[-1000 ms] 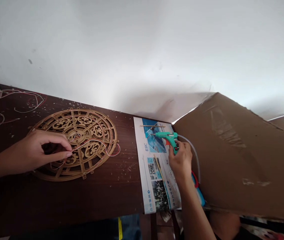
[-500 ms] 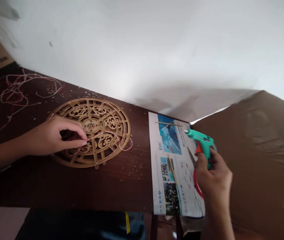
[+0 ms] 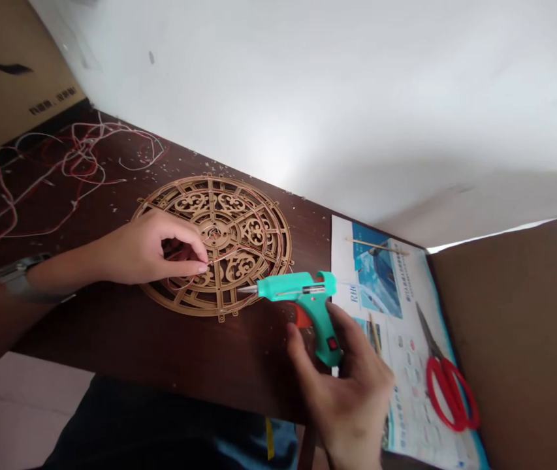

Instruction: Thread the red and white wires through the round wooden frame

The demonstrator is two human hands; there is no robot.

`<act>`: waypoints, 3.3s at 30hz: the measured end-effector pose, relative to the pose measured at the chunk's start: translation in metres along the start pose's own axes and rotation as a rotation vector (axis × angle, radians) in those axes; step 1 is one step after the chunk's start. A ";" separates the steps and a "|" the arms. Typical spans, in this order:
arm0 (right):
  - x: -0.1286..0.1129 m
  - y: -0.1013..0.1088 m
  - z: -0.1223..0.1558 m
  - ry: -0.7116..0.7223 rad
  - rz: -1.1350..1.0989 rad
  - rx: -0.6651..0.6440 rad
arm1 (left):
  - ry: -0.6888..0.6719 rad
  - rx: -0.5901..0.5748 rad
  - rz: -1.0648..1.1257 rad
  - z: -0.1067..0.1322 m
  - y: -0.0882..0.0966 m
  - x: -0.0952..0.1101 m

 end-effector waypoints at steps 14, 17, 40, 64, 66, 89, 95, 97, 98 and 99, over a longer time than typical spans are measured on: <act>-0.013 -0.035 -0.014 0.177 0.157 -0.162 | -0.022 0.026 0.031 0.002 -0.004 -0.001; -0.014 -0.037 -0.013 0.197 0.154 -0.169 | -0.009 0.018 0.011 0.002 -0.004 -0.002; -0.038 -0.035 -0.010 0.419 0.242 -0.131 | -0.032 0.021 0.018 0.002 -0.004 0.000; -0.037 -0.033 -0.010 0.433 0.237 -0.140 | -0.024 0.019 -0.002 0.002 -0.004 0.000; -0.037 -0.032 -0.010 0.440 0.247 -0.132 | -0.023 0.018 -0.003 0.002 -0.004 0.000; -0.034 -0.031 -0.011 0.440 0.247 -0.125 | -0.026 0.015 -0.003 0.002 -0.004 0.000; -0.035 -0.030 -0.009 0.451 0.249 -0.126 | -0.027 0.005 0.002 0.002 -0.004 0.001; -0.035 -0.030 -0.009 0.461 0.245 -0.126 | -0.035 0.009 0.005 0.002 -0.004 0.001; -0.035 -0.030 -0.010 0.470 0.244 -0.122 | -0.038 0.011 0.006 0.002 -0.004 0.001; -0.035 -0.029 -0.010 0.479 0.247 -0.116 | -0.039 0.014 0.008 0.001 -0.004 0.001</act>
Point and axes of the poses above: each hand's wrist, its own z-axis away from the middle knuckle, its own y-axis out of the back of the hand, x = y × z, the point moved 7 cm from there along -z, towards the middle knuckle, and after that the axes turned 13 degrees about -z, right-handed, at the moved point
